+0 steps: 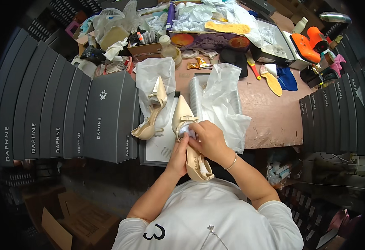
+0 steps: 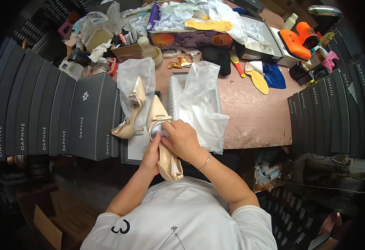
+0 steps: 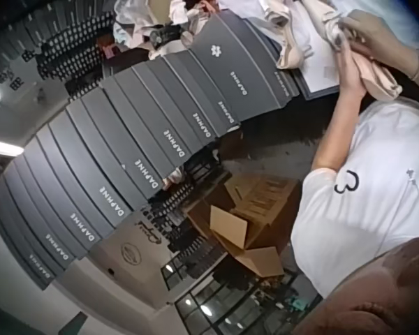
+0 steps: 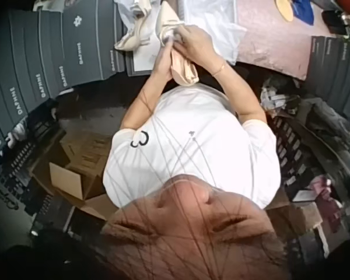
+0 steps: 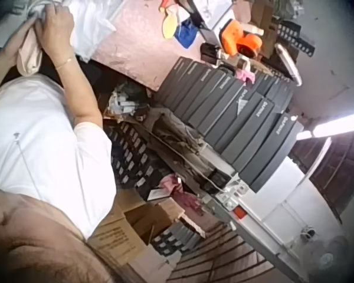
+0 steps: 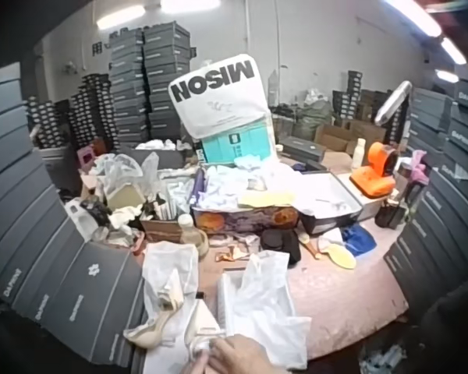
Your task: The person is inspecting and packaging high-heeled shoes into boxes.
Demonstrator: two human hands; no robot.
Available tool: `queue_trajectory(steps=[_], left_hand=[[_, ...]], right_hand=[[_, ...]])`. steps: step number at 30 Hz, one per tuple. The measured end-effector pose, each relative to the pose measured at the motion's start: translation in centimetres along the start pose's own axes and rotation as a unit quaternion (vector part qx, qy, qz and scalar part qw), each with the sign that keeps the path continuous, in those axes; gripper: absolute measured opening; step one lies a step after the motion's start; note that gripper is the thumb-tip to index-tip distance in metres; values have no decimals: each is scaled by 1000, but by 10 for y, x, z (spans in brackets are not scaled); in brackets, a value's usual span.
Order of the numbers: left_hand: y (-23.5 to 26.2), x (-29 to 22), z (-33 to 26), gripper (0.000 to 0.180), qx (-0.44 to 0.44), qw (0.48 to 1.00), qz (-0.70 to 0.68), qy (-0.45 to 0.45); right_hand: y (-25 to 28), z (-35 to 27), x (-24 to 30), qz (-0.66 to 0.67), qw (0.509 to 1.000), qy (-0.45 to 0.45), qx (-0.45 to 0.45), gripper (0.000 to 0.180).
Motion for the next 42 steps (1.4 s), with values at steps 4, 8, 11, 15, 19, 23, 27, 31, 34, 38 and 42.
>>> queue_trajectory(steps=[4,8,11,15,19,23,27,31,34,38,42], left_hand=[[5,-1,-13,56,26,993,65,90],[-29,28,-19,57,52,991,74,96],[-41,22,-16,44,92,993,66,23],[7,-72,-25,45,-148,672,594,-417],[64,-124,-34,40,-225,505,787,-276],[57,-101,-37,32,-117,519,800,-279],[63,-117,-25,34,-266,644,621,-360],[102,-105,23,44,-150,524,797,-260],[103,-87,44,50,-110,473,824,-292],[103,-70,70,43,-87,493,778,-379],[88,-78,60,33,-90,508,723,-459]], right_hand=[[4,-1,-4,23,998,-6,-50,55],[11,-10,-12,151,985,-58,-58,79],[39,-2,-13,198,970,-120,-72,73],[57,21,-64,60,983,-166,-40,69],[-3,10,-109,-243,959,-116,86,60],[32,12,-90,-209,971,-1,119,45],[59,-5,-61,-190,951,-35,242,41],[26,-11,-79,-212,949,126,198,35],[2,-15,-89,-226,949,77,204,41],[-5,-18,-90,-206,956,71,196,43],[27,-10,-63,-200,953,88,210,45]])
Point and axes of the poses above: each hand's wrist, its own z-axis towards the middle knuckle, its own y-axis out of the back of the hand, x = y × z, the point moved 2 cm from there along z, towards the middle knuckle, and after that the axes turned 9 degrees about z, right-handed, at the moved point
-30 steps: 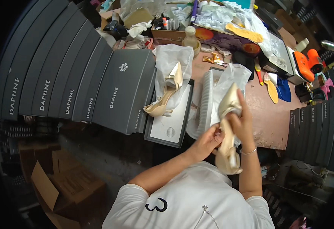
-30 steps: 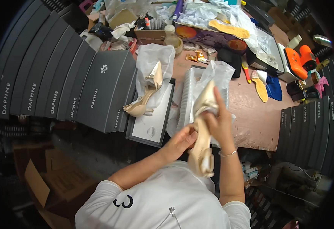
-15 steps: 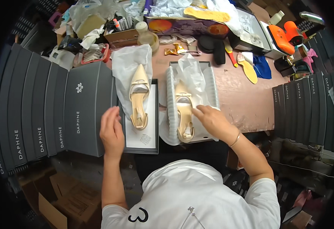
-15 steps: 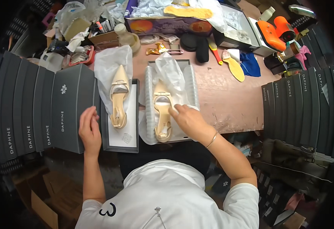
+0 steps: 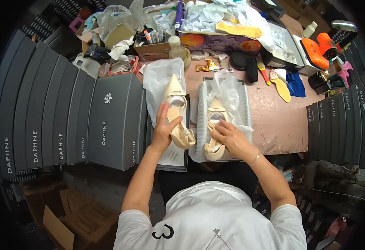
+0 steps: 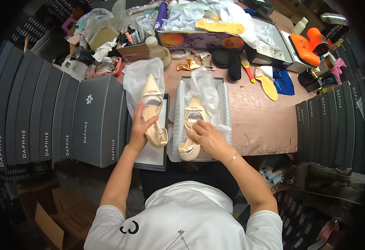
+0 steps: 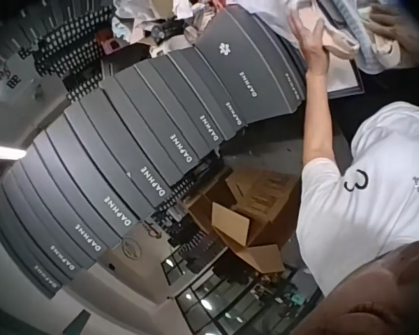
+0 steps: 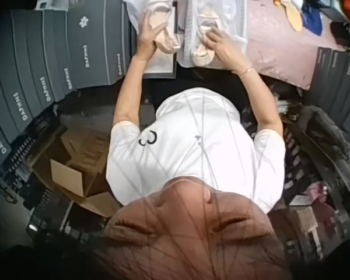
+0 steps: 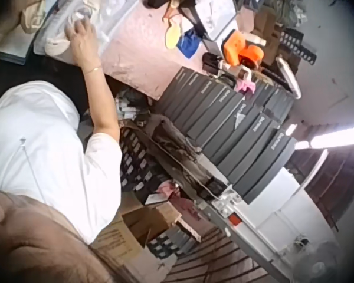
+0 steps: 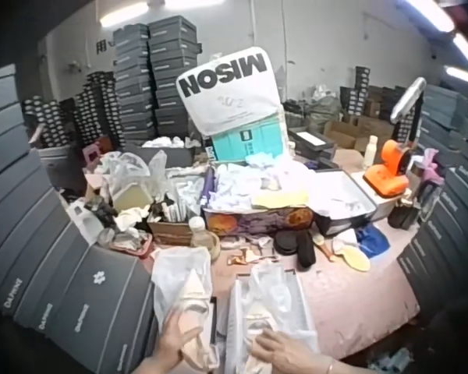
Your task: The person is inspecting and packaging high-heeled shoes into boxes.
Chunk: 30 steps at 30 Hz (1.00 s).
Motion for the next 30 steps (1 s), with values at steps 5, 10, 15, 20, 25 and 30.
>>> queue_trajectory(steps=[5,10,15,20,25,30], left_hand=[[83,-59,8,35,-170,981,-4,-93],[110,-90,10,38,-244,952,20,-184],[115,-95,-3,37,-243,955,7,-172],[116,-105,-7,33,-224,964,-85,-112],[140,-120,9,28,-156,975,102,-125],[161,-120,15,30,147,959,-241,-34]], right_hand=[[71,-14,55,87,978,37,-187,46],[80,-13,94,37,946,164,-277,37],[70,-17,104,5,942,182,-282,37],[69,-21,111,5,947,177,-267,39],[87,-15,110,71,969,127,-200,40],[104,-7,104,490,872,9,1,28]])
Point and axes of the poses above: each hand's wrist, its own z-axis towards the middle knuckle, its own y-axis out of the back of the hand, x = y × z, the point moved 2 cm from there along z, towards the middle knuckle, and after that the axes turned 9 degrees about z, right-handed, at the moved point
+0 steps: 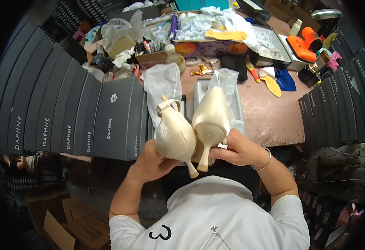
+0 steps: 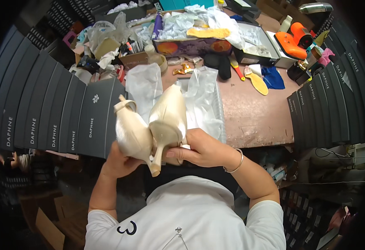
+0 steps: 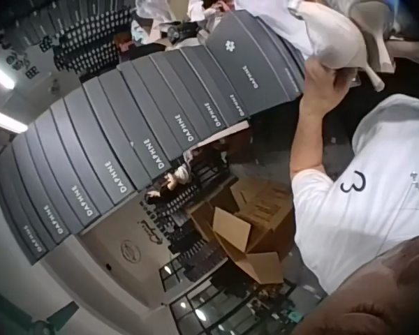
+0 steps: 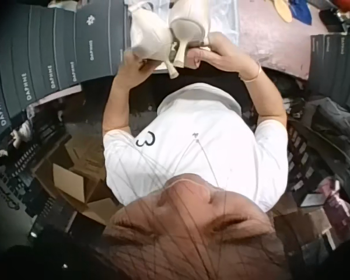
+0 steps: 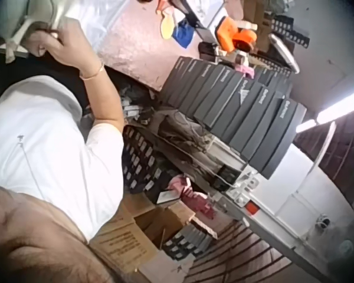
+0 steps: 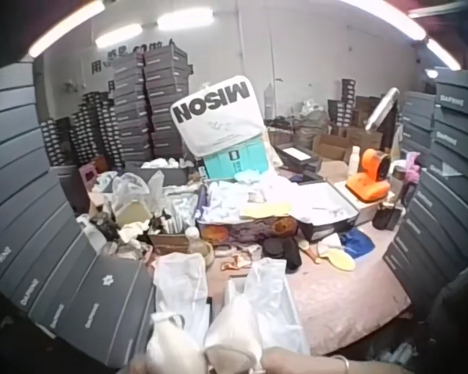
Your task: The person is inspecting and packaging high-heeled shoes into boxes.
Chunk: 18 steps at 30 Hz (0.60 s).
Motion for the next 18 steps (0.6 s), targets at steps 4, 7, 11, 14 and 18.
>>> queue_trajectory(steps=[4,7,11,14,18], left_hand=[[-7,17,-4,30,96,944,-244,200],[-8,23,0,30,113,922,-297,223],[-13,34,-2,28,122,906,-333,231],[-19,31,-1,28,87,907,-343,229],[-21,31,-8,30,82,922,-300,231]], right_hand=[[-3,3,-24,203,978,-42,7,34],[0,6,-33,208,977,-52,13,35],[3,6,-42,195,979,-61,11,34],[5,5,-50,157,986,-55,12,34],[4,5,-50,125,990,-59,31,34]])
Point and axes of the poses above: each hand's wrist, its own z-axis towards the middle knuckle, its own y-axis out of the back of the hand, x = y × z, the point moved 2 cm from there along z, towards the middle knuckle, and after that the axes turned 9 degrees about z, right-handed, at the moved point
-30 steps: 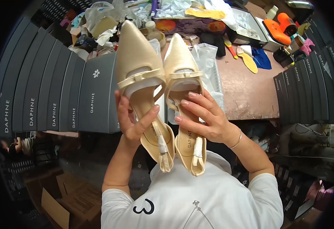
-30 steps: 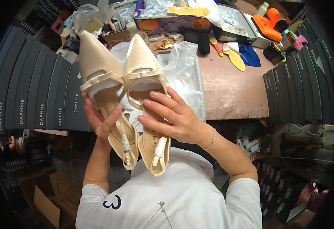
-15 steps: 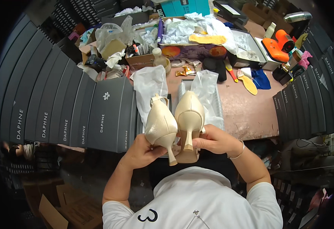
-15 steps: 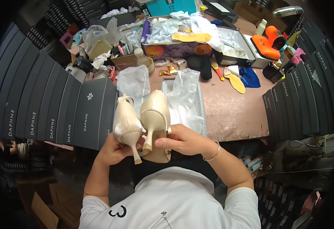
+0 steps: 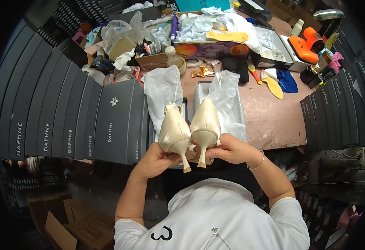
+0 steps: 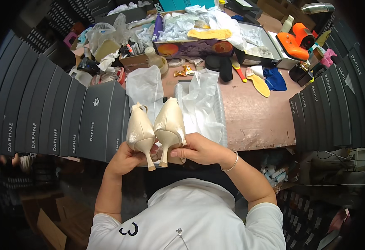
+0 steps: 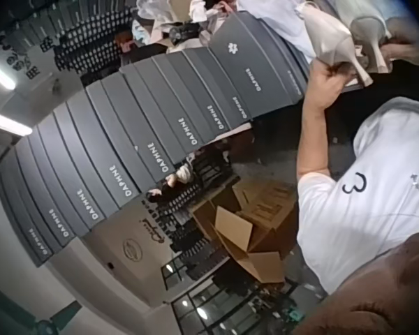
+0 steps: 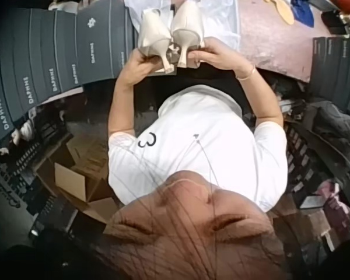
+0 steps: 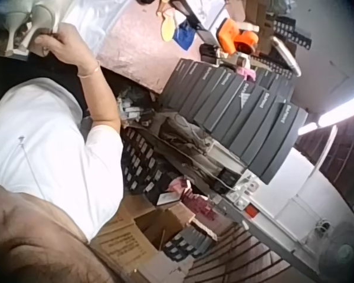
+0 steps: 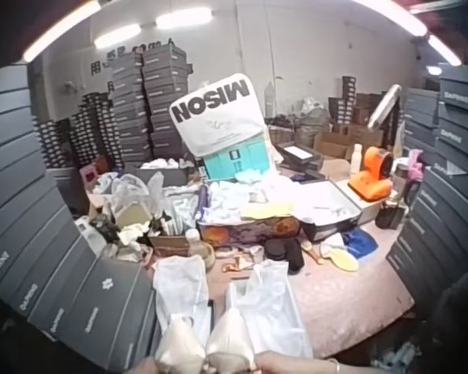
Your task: The person is inspecting and packaging high-heeled shoes into boxes.
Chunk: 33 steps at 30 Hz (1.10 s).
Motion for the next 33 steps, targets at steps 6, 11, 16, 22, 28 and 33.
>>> queue_trajectory(steps=[6,11,16,22,28,33], left_hand=[[0,1,-1,29,6,1000,8,6],[-5,7,12,51,51,962,-257,71],[-16,13,22,52,44,928,-362,72],[-16,20,33,50,64,922,-373,83],[-15,24,49,50,58,929,-353,96],[-6,15,51,44,7,983,-167,82]], right_hand=[[-10,-1,-4,19,999,19,-39,39],[-3,13,-16,267,961,-26,-67,55],[6,11,-30,359,928,-51,-80,54],[11,10,-32,376,922,-50,-83,56],[21,0,-21,312,939,-34,-137,45],[108,-84,41,186,918,73,-343,36]])
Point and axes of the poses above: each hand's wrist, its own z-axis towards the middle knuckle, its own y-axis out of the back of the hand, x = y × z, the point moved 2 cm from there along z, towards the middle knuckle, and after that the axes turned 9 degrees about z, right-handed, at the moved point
